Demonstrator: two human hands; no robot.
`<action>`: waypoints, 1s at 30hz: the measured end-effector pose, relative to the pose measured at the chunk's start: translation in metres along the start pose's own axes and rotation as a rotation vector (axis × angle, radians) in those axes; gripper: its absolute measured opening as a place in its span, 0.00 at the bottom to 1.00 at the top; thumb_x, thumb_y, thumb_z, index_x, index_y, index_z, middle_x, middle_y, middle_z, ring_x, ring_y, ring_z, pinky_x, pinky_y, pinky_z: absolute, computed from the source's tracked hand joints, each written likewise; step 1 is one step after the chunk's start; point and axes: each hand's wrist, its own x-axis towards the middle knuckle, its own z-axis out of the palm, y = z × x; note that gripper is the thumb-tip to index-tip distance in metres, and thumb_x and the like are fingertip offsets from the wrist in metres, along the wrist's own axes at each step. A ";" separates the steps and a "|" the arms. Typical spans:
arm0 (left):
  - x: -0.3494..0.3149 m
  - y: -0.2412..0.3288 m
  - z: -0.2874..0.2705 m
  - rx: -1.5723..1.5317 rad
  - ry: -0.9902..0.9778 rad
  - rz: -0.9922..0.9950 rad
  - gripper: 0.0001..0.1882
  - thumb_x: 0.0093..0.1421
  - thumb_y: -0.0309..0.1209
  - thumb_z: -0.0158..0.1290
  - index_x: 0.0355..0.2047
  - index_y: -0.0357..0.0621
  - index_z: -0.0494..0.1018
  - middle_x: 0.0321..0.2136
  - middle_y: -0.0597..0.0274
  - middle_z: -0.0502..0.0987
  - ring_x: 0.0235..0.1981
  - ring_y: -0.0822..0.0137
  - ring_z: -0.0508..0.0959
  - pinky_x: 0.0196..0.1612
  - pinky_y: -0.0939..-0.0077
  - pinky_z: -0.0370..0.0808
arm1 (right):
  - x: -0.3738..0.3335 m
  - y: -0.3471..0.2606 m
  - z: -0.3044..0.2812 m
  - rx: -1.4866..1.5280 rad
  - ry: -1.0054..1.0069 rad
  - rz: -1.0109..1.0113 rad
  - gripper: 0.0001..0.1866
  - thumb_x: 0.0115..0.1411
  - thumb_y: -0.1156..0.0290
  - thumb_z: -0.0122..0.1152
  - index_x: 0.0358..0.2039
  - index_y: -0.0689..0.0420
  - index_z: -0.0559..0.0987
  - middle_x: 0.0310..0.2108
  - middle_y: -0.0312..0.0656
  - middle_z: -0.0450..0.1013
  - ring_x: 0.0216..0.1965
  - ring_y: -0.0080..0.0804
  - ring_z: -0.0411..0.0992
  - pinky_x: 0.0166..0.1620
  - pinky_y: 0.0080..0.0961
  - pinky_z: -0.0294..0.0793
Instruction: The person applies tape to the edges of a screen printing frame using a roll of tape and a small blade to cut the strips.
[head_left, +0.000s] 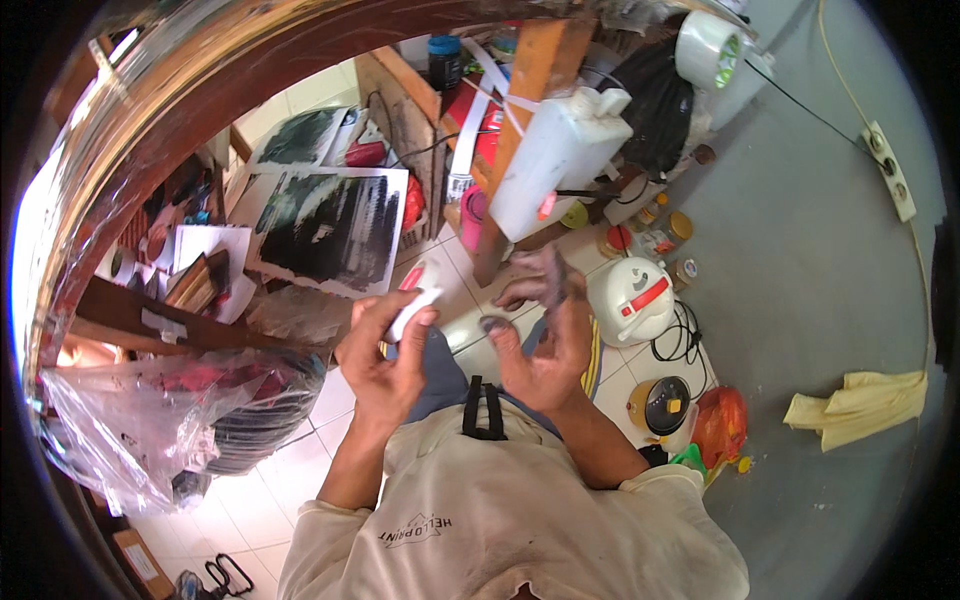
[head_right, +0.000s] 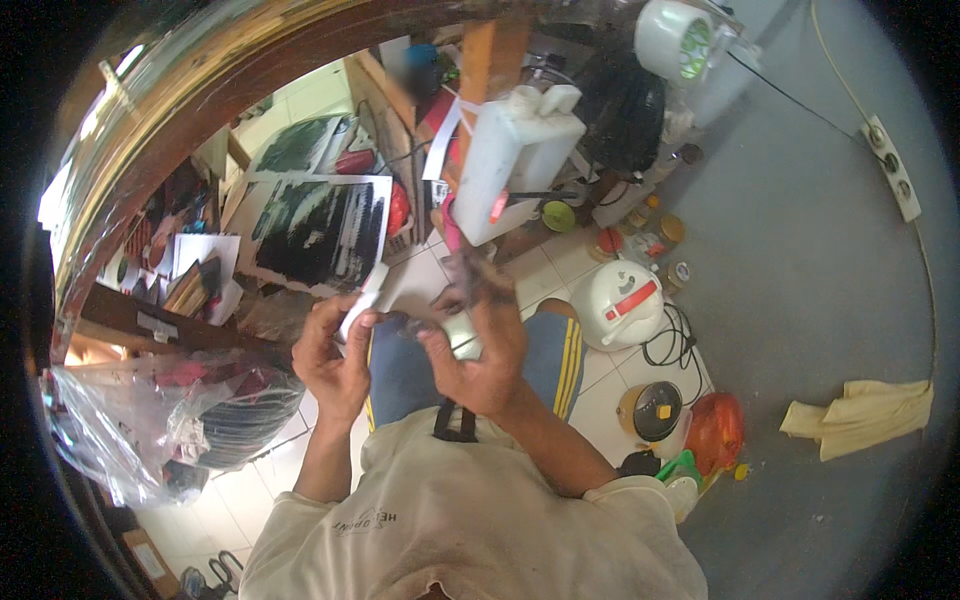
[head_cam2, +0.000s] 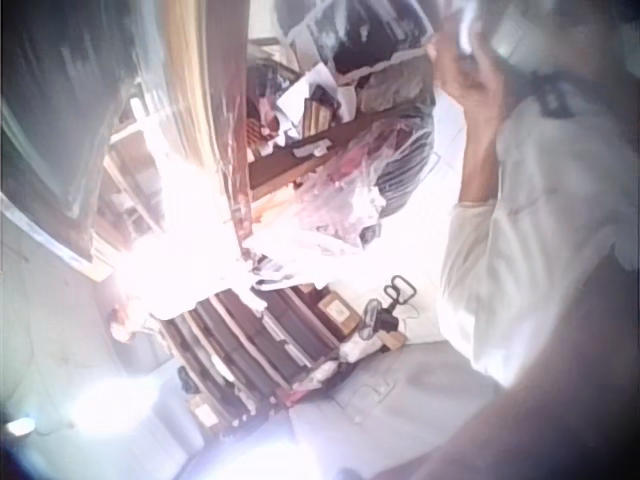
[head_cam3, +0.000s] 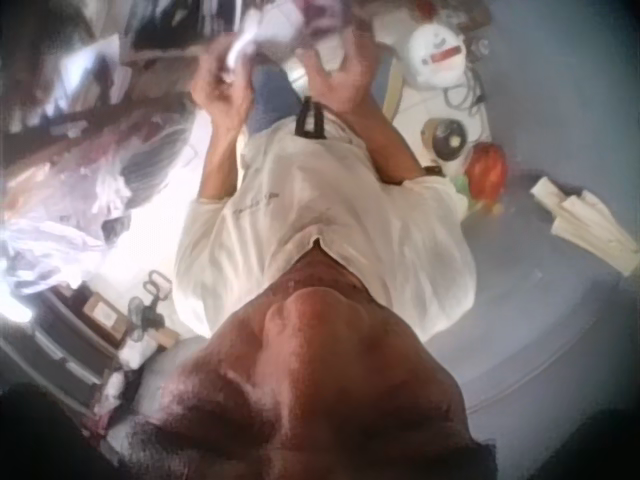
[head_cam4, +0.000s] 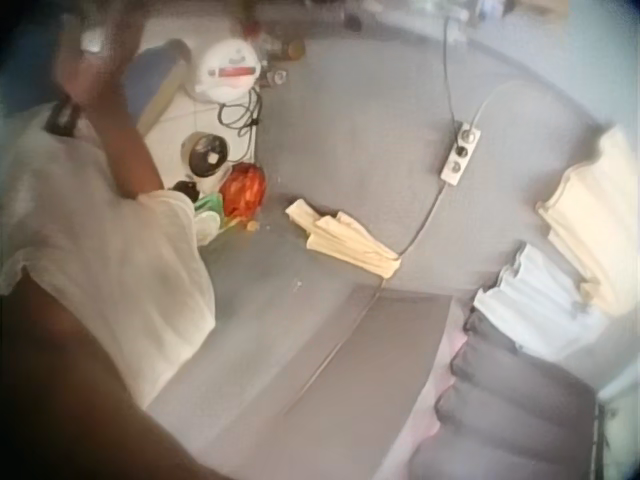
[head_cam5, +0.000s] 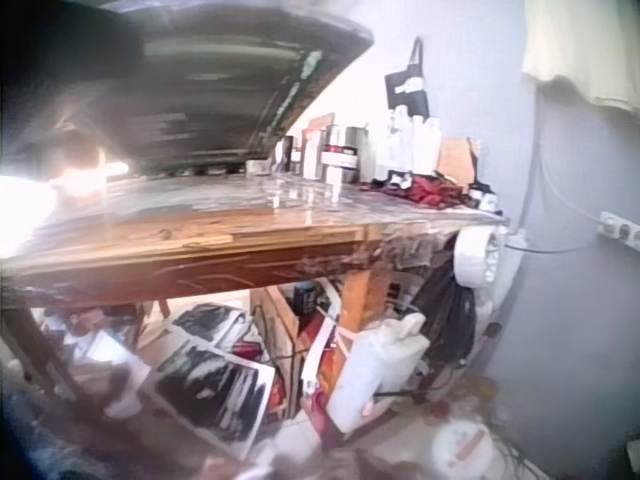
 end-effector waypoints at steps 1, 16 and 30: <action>-0.004 -0.005 0.002 -0.163 -0.012 -0.192 0.08 0.58 0.21 0.57 0.38 0.33 0.75 0.30 0.60 0.80 0.29 0.75 0.78 0.28 0.84 0.69 | -0.005 0.009 -0.004 0.099 0.085 0.130 0.37 0.48 0.84 0.65 0.60 0.65 0.63 0.46 0.54 0.68 0.35 0.30 0.70 0.38 0.23 0.74; 0.019 -0.005 0.007 -0.547 -0.220 -0.629 0.14 0.63 0.24 0.53 0.48 0.32 0.69 0.35 0.54 0.80 0.35 0.73 0.80 0.31 0.85 0.72 | 0.038 0.084 -0.055 -0.166 0.233 0.143 0.14 0.48 0.79 0.67 0.35 0.63 0.74 0.40 0.47 0.74 0.38 0.39 0.75 0.43 0.34 0.74; 0.028 0.004 0.023 0.074 -0.098 0.415 0.13 0.48 0.15 0.59 0.37 0.35 0.77 0.30 0.51 0.79 0.25 0.60 0.76 0.34 0.72 0.68 | -0.059 0.050 -0.072 1.041 -0.060 0.871 0.32 0.56 0.75 0.63 0.59 0.61 0.61 0.43 0.50 0.71 0.34 0.39 0.74 0.38 0.30 0.79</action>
